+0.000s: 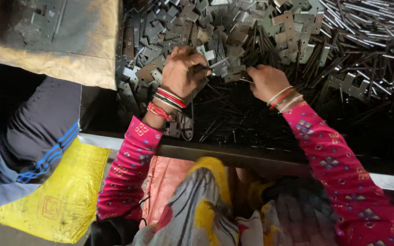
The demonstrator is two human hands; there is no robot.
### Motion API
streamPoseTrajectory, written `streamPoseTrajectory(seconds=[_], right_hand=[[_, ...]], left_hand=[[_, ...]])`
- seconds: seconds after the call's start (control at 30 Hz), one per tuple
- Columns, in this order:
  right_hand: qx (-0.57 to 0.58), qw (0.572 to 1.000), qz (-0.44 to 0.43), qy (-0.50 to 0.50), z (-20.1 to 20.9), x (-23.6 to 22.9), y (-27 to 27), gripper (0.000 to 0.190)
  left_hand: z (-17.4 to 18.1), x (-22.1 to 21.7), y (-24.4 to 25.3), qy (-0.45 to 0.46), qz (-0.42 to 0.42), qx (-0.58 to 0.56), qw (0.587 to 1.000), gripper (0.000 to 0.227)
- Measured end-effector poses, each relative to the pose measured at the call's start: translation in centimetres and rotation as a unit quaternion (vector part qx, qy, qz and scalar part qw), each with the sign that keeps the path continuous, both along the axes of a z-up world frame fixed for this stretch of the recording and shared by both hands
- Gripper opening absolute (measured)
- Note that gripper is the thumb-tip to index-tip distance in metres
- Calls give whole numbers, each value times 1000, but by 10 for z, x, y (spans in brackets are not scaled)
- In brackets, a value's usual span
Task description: The person sorts small metal brackets and rods from a mixed pile in a metal bin. They repeatedly pick up brackets, separate them from rods, and place them into a cloth bag on the left. The person works continuously by hand without using tools.
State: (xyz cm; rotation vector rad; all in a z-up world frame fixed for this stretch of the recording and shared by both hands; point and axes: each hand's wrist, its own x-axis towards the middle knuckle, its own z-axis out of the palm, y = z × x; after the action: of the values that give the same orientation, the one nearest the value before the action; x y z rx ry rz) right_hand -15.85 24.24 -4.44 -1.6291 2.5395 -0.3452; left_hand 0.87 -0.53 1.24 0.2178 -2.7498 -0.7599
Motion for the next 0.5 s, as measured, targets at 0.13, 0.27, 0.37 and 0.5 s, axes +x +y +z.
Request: streamPoseTrajectory(seconds=[0.13, 0.27, 0.37, 0.5], right_hand=[[14, 999, 3, 32, -2, -2, 1, 33], [-77, 997, -2, 13, 5, -19, 13, 37], [-210, 970, -16, -122, 12, -39, 27, 25], [-403, 769, -152, -472, 38, -64, 46, 16]], left_hand=[[2, -1, 1, -51, -113, 85, 989, 23], [10, 5, 11, -68, -102, 38, 992, 16], [22, 6, 12, -47, -61, 300, 951, 17], [31, -3, -1, 65, 17, 732, 678, 23]])
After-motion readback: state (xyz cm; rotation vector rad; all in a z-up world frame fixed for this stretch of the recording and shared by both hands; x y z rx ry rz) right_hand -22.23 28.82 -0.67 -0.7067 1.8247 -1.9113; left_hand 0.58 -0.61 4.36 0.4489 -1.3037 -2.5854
